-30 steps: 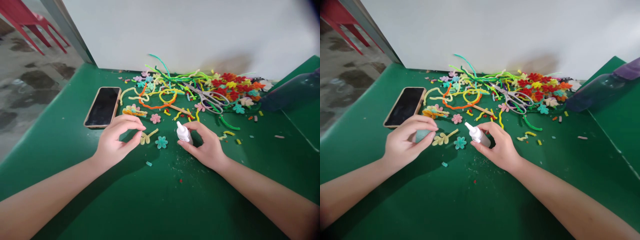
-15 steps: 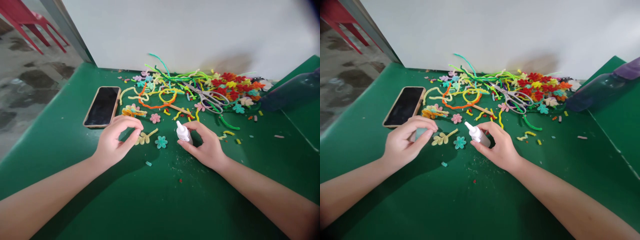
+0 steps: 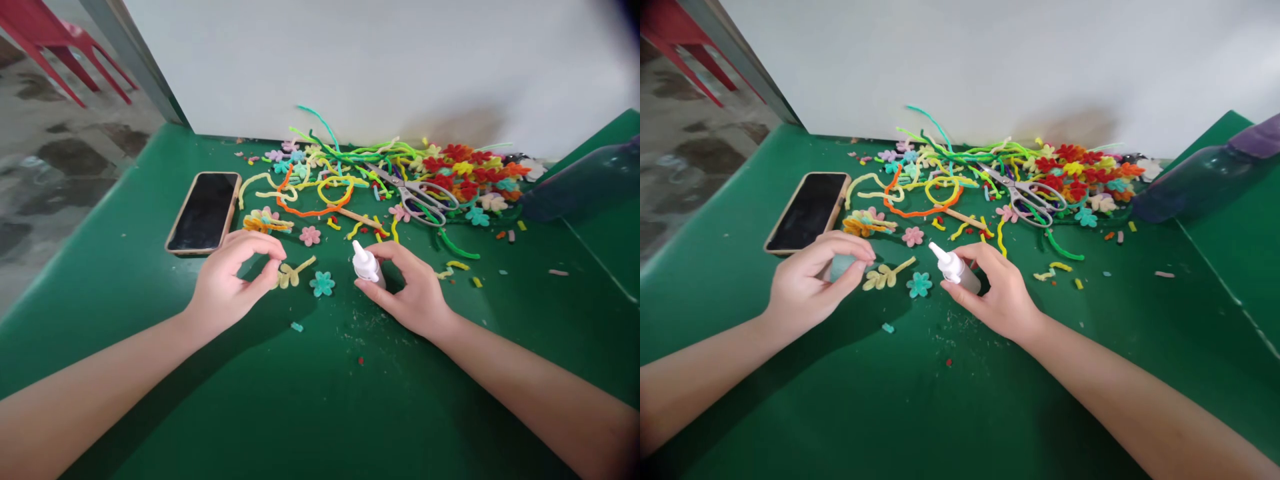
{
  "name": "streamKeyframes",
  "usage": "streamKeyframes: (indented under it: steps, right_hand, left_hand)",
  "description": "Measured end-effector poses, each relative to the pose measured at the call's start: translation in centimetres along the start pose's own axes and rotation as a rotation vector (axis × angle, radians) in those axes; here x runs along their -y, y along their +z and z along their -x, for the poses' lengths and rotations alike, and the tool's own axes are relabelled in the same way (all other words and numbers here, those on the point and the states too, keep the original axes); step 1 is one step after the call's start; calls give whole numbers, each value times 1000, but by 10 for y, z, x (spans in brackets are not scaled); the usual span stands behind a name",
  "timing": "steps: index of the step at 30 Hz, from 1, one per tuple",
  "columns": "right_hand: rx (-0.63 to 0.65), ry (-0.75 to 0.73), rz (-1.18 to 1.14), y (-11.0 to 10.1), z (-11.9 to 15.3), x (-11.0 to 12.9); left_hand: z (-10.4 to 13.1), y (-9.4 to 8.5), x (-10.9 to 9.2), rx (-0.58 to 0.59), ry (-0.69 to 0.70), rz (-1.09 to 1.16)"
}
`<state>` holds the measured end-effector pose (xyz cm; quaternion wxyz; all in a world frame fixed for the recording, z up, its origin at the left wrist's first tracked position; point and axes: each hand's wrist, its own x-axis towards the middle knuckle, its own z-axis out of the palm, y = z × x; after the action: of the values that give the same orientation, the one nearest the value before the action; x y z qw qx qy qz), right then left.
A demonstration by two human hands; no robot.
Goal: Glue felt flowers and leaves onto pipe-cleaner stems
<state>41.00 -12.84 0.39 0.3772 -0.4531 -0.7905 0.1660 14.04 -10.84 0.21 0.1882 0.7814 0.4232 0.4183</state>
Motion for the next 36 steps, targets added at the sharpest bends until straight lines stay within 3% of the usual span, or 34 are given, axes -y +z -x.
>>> streamKeyframes:
  steps: [11, 24, 36]
  right_hand:
    - [5, 10, 5, 0, 0, 0]
    - [-2, 3, 4, 0, 0, 0]
    - [5, 2, 8, 1, 0, 0]
  left_hand:
    - [-5, -3, -4, 55, 69, -1]
    - [-6, -3, -5, 112, -16, -52]
    - [-6, 1, -3, 60, -16, -86]
